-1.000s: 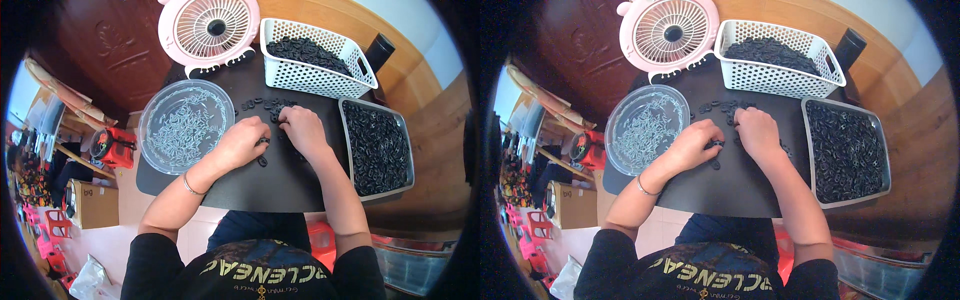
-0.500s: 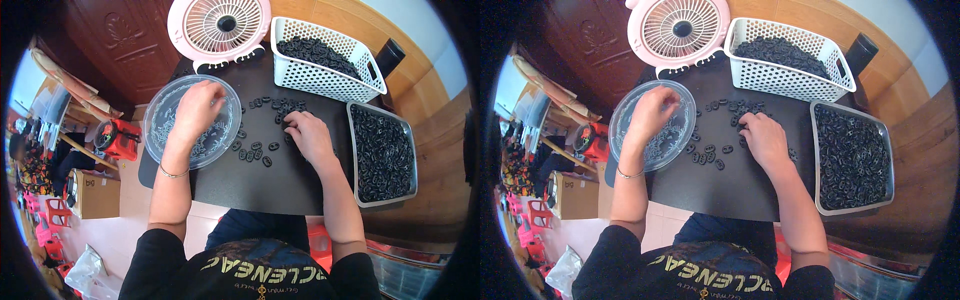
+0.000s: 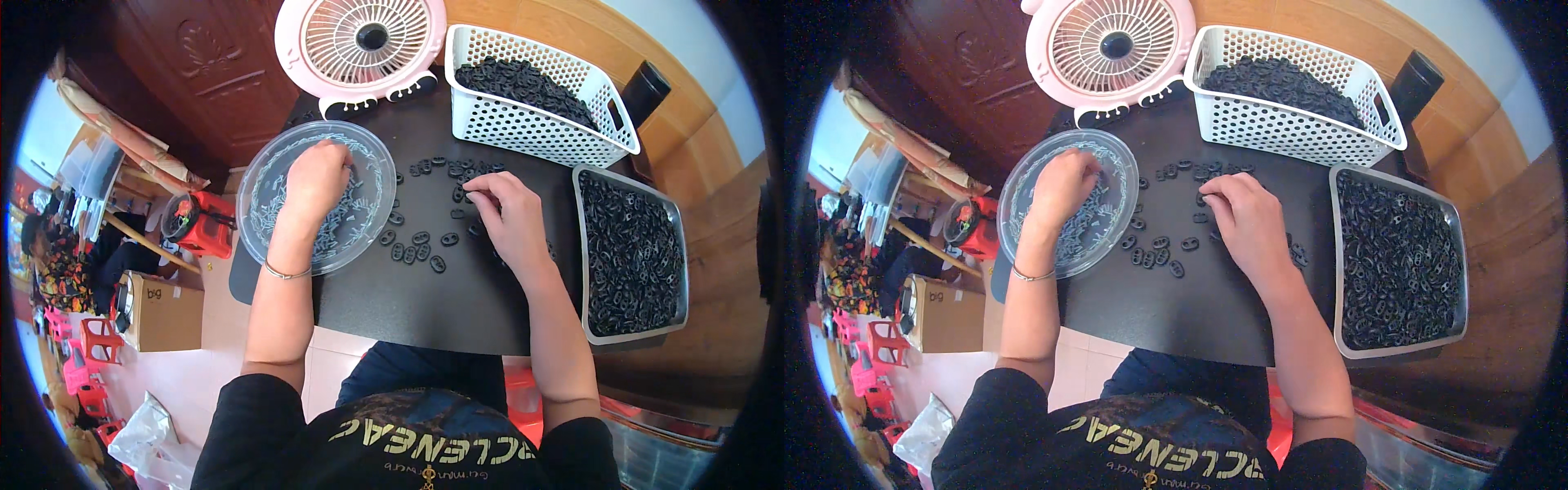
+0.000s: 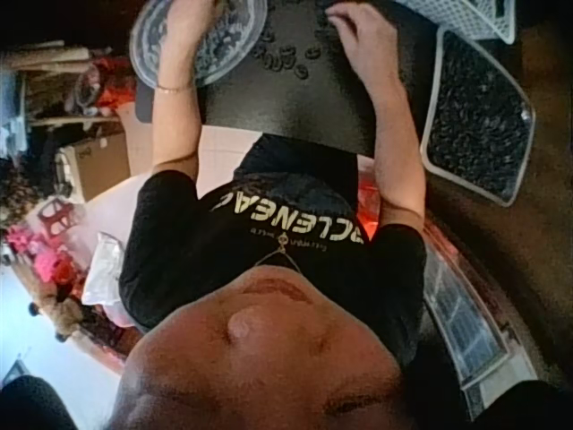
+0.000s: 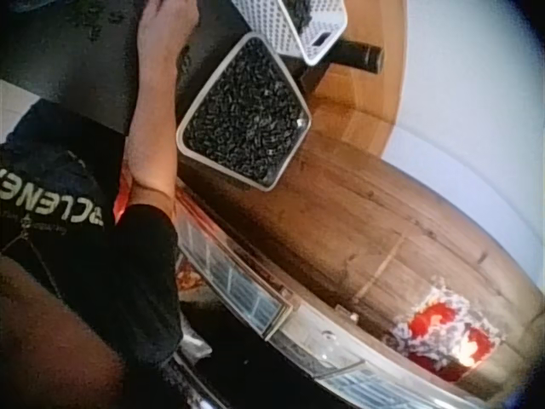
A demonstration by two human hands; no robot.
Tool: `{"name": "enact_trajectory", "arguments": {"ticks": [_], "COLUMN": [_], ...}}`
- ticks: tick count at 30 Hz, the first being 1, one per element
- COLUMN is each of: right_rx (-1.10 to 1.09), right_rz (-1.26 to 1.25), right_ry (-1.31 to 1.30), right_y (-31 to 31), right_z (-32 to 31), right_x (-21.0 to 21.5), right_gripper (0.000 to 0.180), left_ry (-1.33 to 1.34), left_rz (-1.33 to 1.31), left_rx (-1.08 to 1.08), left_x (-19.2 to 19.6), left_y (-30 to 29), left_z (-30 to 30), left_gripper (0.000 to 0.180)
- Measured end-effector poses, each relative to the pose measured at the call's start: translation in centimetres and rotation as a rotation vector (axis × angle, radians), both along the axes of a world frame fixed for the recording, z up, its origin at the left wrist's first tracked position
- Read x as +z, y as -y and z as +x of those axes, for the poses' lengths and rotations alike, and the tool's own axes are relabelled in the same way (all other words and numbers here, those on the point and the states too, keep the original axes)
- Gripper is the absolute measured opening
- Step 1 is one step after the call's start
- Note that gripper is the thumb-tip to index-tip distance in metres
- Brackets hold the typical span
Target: The person sits at a table and repeatedly picks up small black plastic rings and silver metal screws. They insert the screws into the rings and place the assembled units into a clear plastic bowl. The process is repetitive, with the person handling items one by one.
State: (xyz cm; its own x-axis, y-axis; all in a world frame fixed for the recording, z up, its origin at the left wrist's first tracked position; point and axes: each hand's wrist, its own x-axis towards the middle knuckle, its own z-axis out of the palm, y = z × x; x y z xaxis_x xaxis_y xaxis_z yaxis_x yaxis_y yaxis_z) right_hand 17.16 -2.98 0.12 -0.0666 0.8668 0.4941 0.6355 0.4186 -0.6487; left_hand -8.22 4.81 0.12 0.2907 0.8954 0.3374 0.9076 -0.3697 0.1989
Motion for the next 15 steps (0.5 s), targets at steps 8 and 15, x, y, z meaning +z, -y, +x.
{"name": "enact_trajectory", "arguments": {"ticks": [8, 15], "right_rx": [0.023, 0.031], "right_rz": [0.033, 0.029], "right_ry": [-0.066, -0.148], "right_y": [-0.1, -0.2], "right_z": [0.0, -0.2], "right_x": [-0.1, -0.2], "right_gripper": [0.011, 0.012], "left_ry": [0.002, -0.029], "left_rz": [-0.009, -0.103], "left_rx": [-0.106, -0.075], "left_x": [0.7, 1.3], "left_y": [0.2, 0.7], "left_z": [0.1, 0.5], "left_gripper": [0.011, 0.01]}}
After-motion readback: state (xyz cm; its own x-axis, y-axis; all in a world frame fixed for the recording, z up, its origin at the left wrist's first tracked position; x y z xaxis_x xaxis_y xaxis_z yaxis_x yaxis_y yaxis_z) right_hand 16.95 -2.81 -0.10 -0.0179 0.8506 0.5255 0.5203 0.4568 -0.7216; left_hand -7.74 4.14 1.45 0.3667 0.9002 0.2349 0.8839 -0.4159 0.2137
